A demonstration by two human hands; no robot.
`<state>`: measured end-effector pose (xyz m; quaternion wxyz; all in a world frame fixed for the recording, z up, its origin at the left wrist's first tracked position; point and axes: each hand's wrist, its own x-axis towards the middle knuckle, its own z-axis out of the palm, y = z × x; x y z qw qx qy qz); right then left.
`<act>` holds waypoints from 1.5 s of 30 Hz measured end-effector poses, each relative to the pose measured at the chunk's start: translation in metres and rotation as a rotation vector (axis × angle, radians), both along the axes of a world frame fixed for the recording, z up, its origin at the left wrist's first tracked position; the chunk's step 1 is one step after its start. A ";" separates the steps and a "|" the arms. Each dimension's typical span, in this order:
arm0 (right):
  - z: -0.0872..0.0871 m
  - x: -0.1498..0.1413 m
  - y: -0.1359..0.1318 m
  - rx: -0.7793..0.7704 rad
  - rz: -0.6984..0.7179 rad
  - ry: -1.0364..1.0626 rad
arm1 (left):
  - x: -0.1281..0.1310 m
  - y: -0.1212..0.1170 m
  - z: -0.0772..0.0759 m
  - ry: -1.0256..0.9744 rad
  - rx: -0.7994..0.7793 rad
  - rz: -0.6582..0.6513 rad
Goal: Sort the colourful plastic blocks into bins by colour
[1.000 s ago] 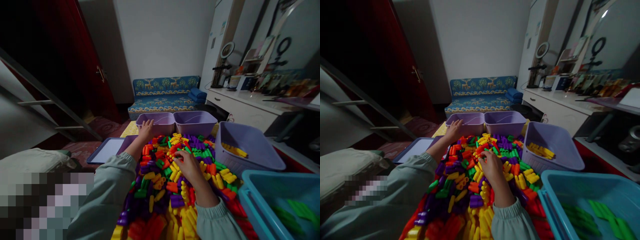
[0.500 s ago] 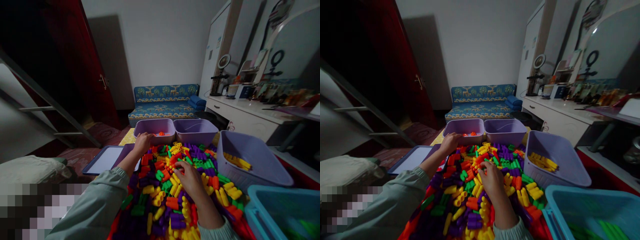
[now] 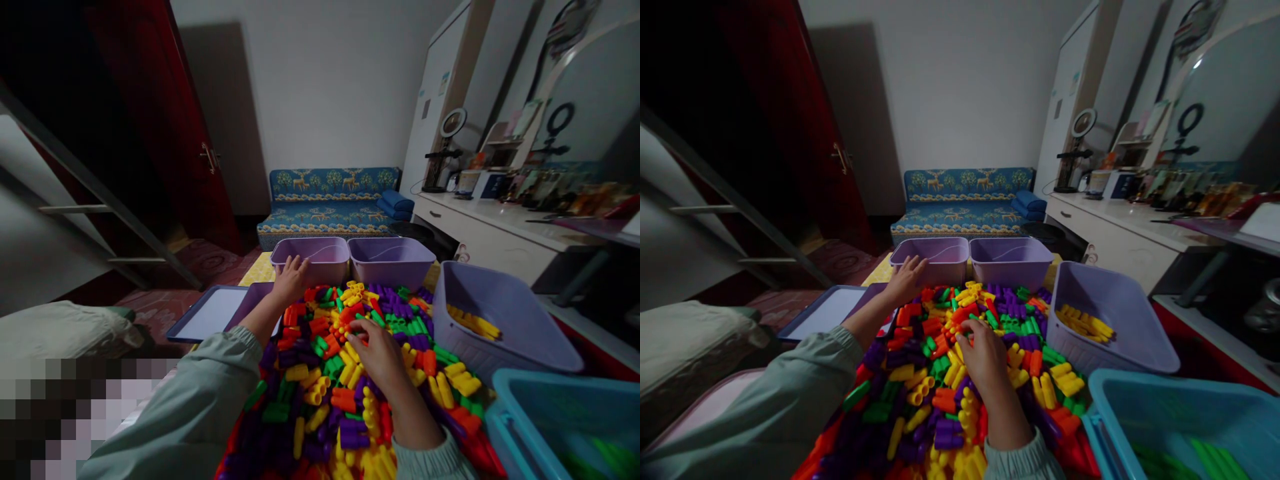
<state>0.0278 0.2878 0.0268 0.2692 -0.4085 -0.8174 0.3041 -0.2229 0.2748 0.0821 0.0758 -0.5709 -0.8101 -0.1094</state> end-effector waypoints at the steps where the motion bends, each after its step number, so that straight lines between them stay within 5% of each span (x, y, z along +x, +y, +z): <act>1: 0.000 0.000 0.000 -0.001 0.001 0.004 | 0.003 -0.002 0.001 -0.020 -0.008 0.011; 8: -0.003 -0.001 0.001 0.006 0.013 0.029 | 0.055 -0.047 -0.001 -0.274 0.168 -0.118; 15: -0.002 -0.002 0.002 0.023 0.016 0.004 | 0.106 -0.095 -0.043 -0.440 0.249 -0.148; 21: -0.006 -0.002 0.006 0.045 0.016 -0.012 | 0.115 -0.095 -0.064 -0.305 0.275 -0.105; 45: -0.002 -0.002 0.002 0.076 0.023 -0.003 | 0.120 -0.094 -0.064 -0.319 0.278 -0.091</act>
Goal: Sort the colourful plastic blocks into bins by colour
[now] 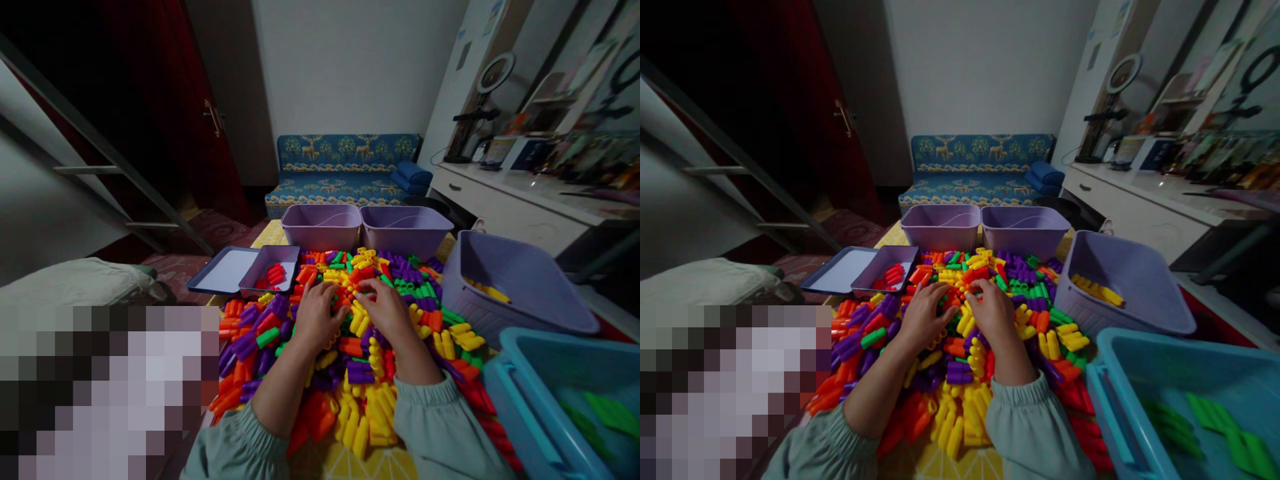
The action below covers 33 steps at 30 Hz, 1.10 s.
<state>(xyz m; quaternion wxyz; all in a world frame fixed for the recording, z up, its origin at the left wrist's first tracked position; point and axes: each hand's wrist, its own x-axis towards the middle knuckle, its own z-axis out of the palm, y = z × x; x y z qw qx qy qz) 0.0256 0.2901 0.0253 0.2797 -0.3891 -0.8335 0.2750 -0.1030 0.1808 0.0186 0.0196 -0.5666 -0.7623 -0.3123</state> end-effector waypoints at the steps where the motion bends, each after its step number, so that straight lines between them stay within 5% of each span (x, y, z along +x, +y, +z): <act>1: 0.000 0.000 0.000 0.002 0.000 0.002 | 0.000 0.000 0.000 0.001 0.002 -0.001; 33: 0.003 -0.003 -0.005 0.011 -0.033 -0.056 | -0.005 0.001 -0.005 -0.036 0.111 -0.029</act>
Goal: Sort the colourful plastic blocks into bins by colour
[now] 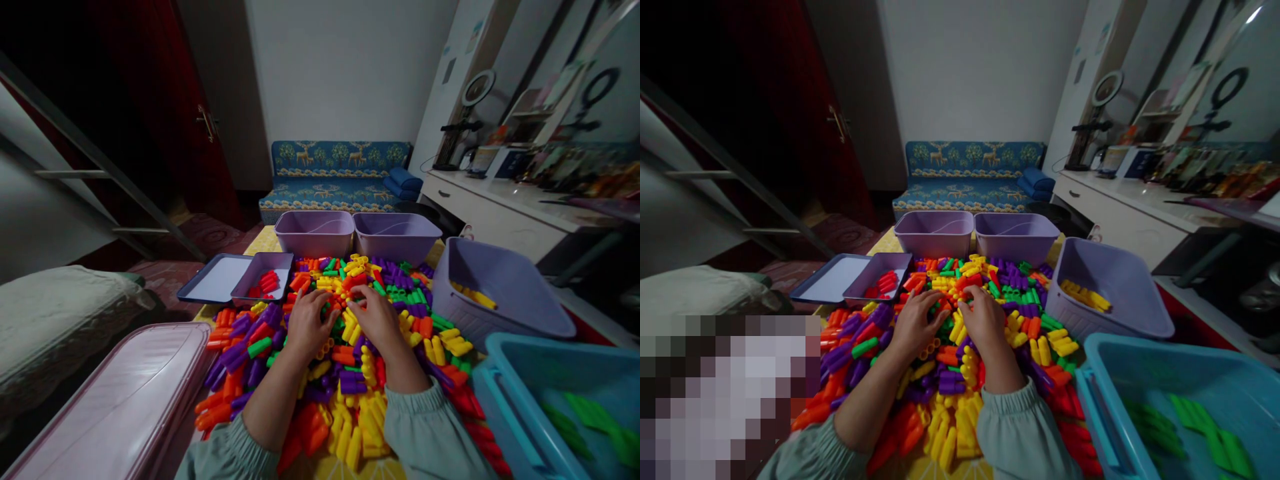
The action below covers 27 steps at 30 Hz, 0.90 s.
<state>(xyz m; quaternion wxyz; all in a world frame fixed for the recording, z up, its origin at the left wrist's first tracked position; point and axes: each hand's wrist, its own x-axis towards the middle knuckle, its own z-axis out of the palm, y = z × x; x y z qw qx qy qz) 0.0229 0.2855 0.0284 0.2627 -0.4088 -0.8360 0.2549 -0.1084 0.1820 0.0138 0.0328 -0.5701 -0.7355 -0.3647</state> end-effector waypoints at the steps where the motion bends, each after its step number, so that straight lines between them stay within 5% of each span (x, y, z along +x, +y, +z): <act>1: -0.001 0.000 0.000 -0.004 0.002 0.006 | 0.000 0.000 0.000 -0.009 0.016 -0.001; 17: 0.002 0.003 0.002 -0.174 0.089 0.164 | -0.006 -0.001 -0.001 -0.232 0.141 0.120; 27: -0.009 -0.006 -0.001 0.168 0.081 0.102 | -0.002 -0.002 0.004 -0.246 0.148 0.150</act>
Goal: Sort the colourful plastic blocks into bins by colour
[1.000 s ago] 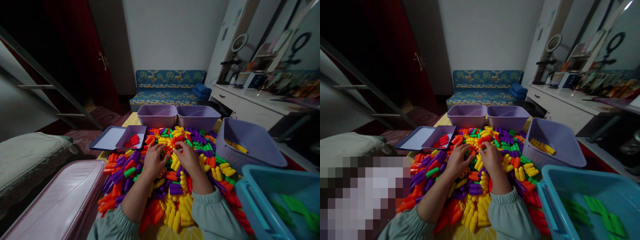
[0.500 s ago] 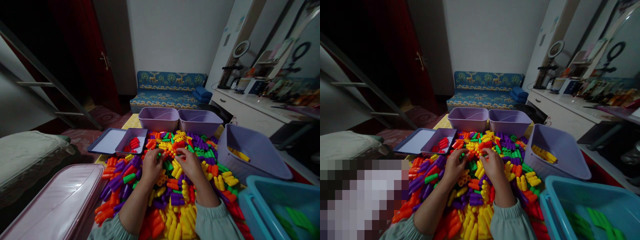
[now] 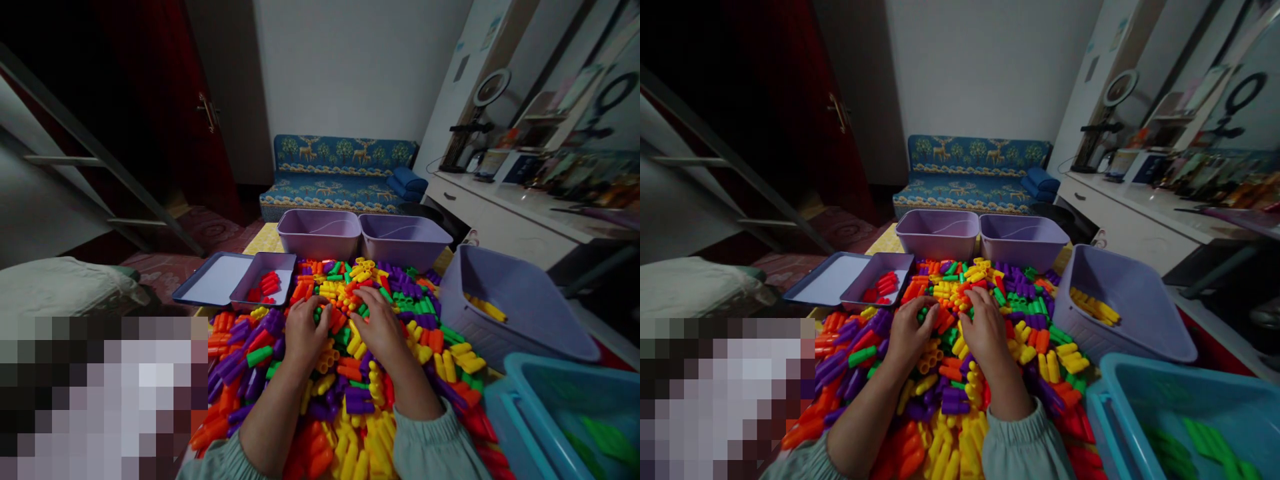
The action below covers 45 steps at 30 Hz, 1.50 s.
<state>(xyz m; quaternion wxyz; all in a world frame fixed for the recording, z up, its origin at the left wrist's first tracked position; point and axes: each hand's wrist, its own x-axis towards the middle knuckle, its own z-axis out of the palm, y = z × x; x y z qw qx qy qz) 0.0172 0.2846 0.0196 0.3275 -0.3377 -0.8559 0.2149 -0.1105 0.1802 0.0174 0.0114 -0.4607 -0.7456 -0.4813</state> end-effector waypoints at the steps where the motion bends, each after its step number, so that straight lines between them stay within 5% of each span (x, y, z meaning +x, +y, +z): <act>1: -0.001 0.000 -0.001 -0.002 0.020 -0.014 | 0.000 0.000 0.000 -0.001 0.004 -0.002; 20: 0.016 0.005 -0.006 -0.230 0.090 -0.007 | -0.001 -0.001 -0.008 0.106 0.024 -0.034; 45: 0.003 0.004 0.002 -0.161 -0.057 -0.052 | 0.002 -0.003 -0.003 0.086 0.017 -0.072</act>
